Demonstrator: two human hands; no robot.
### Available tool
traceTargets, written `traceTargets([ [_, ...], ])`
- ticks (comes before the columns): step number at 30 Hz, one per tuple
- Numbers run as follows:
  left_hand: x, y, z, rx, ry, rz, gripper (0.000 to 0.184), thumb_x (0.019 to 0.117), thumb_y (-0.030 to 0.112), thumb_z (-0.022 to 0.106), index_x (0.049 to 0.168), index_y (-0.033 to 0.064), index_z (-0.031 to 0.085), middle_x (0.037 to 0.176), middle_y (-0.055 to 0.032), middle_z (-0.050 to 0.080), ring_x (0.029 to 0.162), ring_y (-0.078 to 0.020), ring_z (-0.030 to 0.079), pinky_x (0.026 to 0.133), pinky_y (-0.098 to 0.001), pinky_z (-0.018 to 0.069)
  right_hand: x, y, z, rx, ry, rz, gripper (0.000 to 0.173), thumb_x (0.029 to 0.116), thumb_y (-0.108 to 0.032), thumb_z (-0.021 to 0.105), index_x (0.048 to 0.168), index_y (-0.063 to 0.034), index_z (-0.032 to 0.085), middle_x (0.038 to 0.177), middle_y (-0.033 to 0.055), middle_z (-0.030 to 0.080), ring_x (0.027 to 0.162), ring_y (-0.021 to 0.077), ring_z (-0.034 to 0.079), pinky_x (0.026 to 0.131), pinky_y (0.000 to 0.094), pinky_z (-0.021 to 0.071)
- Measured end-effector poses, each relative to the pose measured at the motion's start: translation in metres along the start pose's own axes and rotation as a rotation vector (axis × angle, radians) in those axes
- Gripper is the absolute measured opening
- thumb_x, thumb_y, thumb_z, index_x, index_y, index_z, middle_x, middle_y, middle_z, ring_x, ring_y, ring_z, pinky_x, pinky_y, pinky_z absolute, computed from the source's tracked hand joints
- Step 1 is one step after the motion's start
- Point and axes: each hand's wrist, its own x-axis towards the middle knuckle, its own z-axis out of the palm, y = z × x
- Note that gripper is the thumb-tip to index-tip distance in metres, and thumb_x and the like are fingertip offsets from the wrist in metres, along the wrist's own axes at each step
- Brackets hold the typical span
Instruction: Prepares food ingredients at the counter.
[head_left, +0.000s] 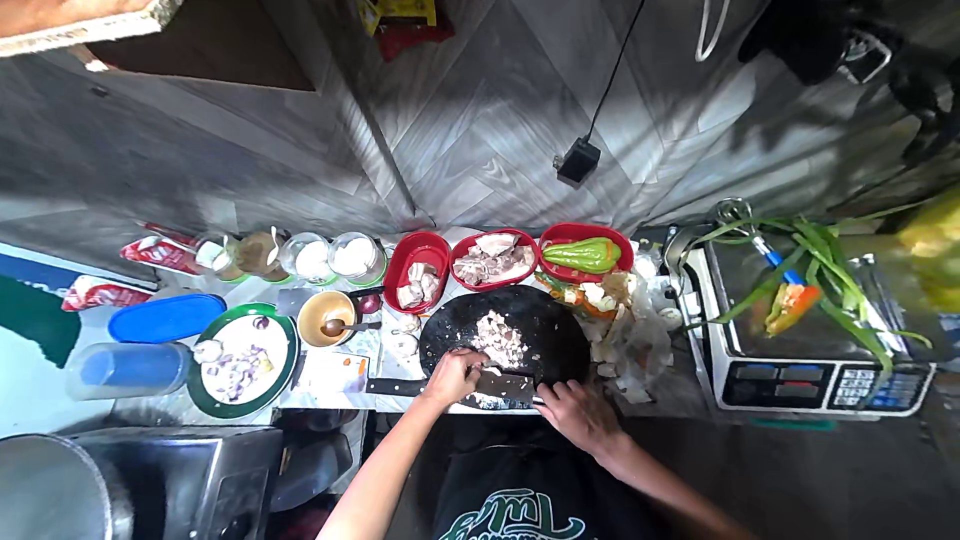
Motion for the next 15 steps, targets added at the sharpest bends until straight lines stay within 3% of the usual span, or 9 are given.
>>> traceTargets([
  [3,0.005,-0.013,0.0,0.001,0.015,-0.084,0.029,0.0979,0.007,0.056,0.12,-0.002,0.072,0.122,-0.0227,0.07,0.121,-0.0371,0.063,0.11,-0.0484,0.0449,-0.007,0.005,-0.002,0.041,-0.055,0.021,0.032,0.0926,-0.031,0.072,0.101,-0.0002,0.076,0.078,0.0197,0.071,0.073,0.0399,0.073,0.063,0.0505,0.0598],
  [7,-0.004,-0.016,0.01,-0.186,0.246,0.039,0.027,0.0912,0.004,0.058,0.109,-0.0035,0.076,0.112,-0.0221,0.073,0.11,-0.0335,0.069,0.101,-0.0462,0.0516,-0.013,0.021,-0.007,0.135,-0.176,0.077,0.035,0.0969,-0.034,0.068,0.103,0.0001,0.075,0.082,0.0223,0.071,0.078,0.0427,0.073,0.067,0.0542,0.0593],
  [11,-0.005,-0.004,0.011,-0.184,0.124,0.109,0.02,0.089,0.014,0.072,0.102,0.0006,0.079,0.11,-0.0192,0.074,0.111,-0.0334,0.068,0.102,-0.0476,0.0499,0.007,0.021,-0.011,0.147,-0.269,0.018,0.036,0.1005,-0.032,0.064,0.107,0.0017,0.073,0.086,0.0242,0.071,0.083,0.0445,0.073,0.071,0.0558,0.0587],
  [15,0.009,-0.002,0.014,-0.102,0.041,0.078,0.019,0.0901,0.01,0.07,0.105,0.0018,0.079,0.112,-0.0207,0.073,0.114,-0.0369,0.066,0.106,-0.0501,0.0465,0.016,0.019,-0.018,0.168,-0.34,-0.02,0.038,0.1018,-0.033,0.062,0.109,0.002,0.073,0.088,0.025,0.071,0.085,0.0451,0.072,0.074,0.0566,0.0576],
])
